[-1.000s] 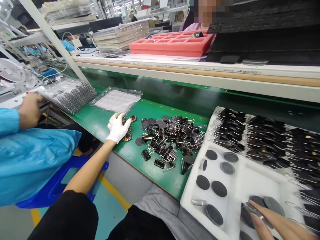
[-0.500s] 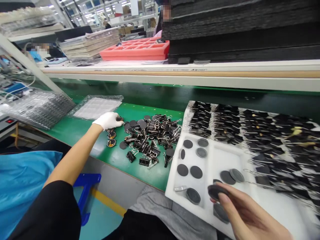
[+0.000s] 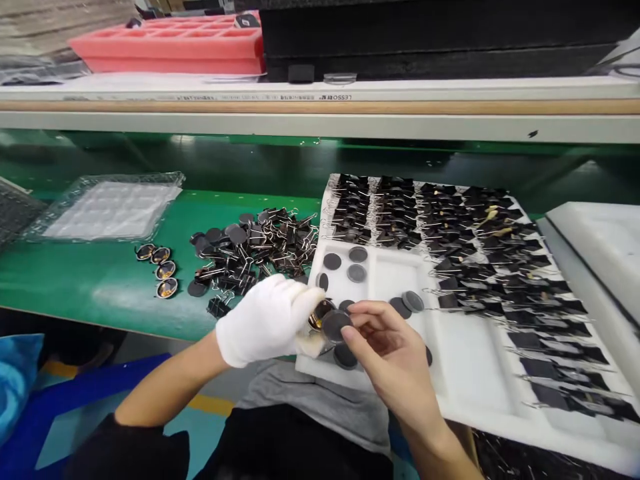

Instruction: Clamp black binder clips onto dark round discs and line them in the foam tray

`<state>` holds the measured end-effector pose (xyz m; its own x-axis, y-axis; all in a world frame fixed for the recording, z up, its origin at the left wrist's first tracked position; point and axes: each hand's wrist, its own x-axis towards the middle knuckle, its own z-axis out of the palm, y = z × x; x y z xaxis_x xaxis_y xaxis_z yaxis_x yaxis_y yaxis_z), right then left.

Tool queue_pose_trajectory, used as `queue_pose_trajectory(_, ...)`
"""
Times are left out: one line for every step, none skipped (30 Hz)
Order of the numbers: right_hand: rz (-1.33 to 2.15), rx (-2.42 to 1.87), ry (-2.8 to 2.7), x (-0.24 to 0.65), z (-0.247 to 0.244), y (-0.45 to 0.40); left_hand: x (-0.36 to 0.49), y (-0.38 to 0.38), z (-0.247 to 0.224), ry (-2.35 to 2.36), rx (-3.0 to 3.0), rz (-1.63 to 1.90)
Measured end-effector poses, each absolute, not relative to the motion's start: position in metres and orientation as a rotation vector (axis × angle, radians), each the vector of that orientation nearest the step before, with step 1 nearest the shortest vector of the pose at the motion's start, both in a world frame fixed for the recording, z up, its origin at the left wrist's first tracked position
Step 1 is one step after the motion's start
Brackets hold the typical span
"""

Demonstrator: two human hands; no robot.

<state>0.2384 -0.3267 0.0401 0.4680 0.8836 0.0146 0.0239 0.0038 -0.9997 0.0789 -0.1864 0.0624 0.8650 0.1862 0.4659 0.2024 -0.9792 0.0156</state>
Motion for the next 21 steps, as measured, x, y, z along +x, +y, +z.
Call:
queue_pose_trajectory(0.802, -1.437, -0.878, 0.239, 0.039, -0.327, 0.082, -0.187, 0.062, -0.292, -3.016, -0.737)
queue_pose_trajectory(0.773, -1.463, -0.884, 0.239, 0.038, -0.328, 0.084, -0.187, 0.062, -0.279, -3.024, -0.724)
queue_pose_trajectory(0.750, -1.485, -0.885, 0.240, 0.036, -0.329, 0.086, -0.187, 0.063, -0.262, -3.031, -0.703)
queue_pose_trajectory(0.742, -1.500, -0.886, 0.240, 0.035, -0.330, 0.087, -0.187, 0.064, -0.240, -3.039, -0.678)
queue_pose_trajectory(0.760, -1.507, -0.895, 0.240, 0.034, -0.330, 0.088, -0.188, 0.065, -0.216, -3.048, -0.663)
queue_pose_trajectory(0.797, -1.508, -0.908, 0.240, 0.033, -0.330, 0.090, -0.189, 0.065, -0.193, -3.058, -0.656)
queue_pose_trajectory(0.838, -1.507, -0.919, 0.240, 0.032, -0.331, 0.090, -0.191, 0.065, -0.185, -3.072, -0.652)
queue_pose_trajectory(0.864, -1.510, -0.918, 0.240, 0.032, -0.331, 0.091, -0.194, 0.065, -0.197, -3.097, -0.651)
queue_pose_trajectory(0.870, -1.518, -0.905, 0.240, 0.031, -0.332, 0.091, -0.197, 0.064, -0.228, -3.139, -0.651)
queue_pose_trajectory(0.858, -1.529, -0.884, 0.241, 0.030, -0.333, 0.091, -0.200, 0.062, -0.271, -3.200, -0.661)
queue_pose_trajectory(0.839, -1.536, -0.861, 0.241, 0.030, -0.333, 0.091, -0.204, 0.060, -0.322, -3.272, -0.682)
queue_pose_trajectory(0.824, -1.533, -0.845, 0.241, 0.029, -0.334, 0.090, -0.208, 0.059, -0.388, -3.342, -0.718)
queue_pose_trajectory(0.826, -1.520, -0.837, 0.242, 0.029, -0.335, 0.090, -0.211, 0.058, -0.460, -3.399, -0.771)
queue_pose_trajectory(0.849, -1.496, -0.836, 0.242, 0.029, -0.336, 0.089, -0.213, 0.058, -0.526, -3.443, -0.823)
queue_pose_trajectory(0.890, -1.465, -0.837, 0.242, 0.029, -0.337, 0.088, -0.214, 0.059, -0.577, -3.479, -0.845)
queue_pose_trajectory(0.936, -1.437, -0.826, 0.242, 0.030, -0.338, 0.086, -0.213, 0.060, -0.611, -3.513, -0.825)
queue_pose_trajectory(0.976, -1.421, -0.803, 0.242, 0.031, -0.339, 0.084, -0.210, 0.062, -0.628, -3.531, -0.782)
queue_pose_trajectory(1.003, -1.420, -0.772, 0.242, 0.031, -0.339, 0.082, -0.204, 0.065, -0.638, -3.516, -0.731)
queue_pose_trajectory(1.011, -1.429, -0.735, 0.241, 0.032, -0.340, 0.079, -0.196, 0.067, -0.664, -3.449, -0.681)
queue_pose_trajectory(1.001, -1.443, -0.699, 0.240, 0.033, -0.341, 0.077, -0.186, 0.069, -0.717, -3.327, -0.631)
queue_pose_trajectory(0.980, -1.454, -0.667, 0.240, 0.033, -0.342, 0.074, -0.174, 0.069, -0.774, -3.173, -0.576)
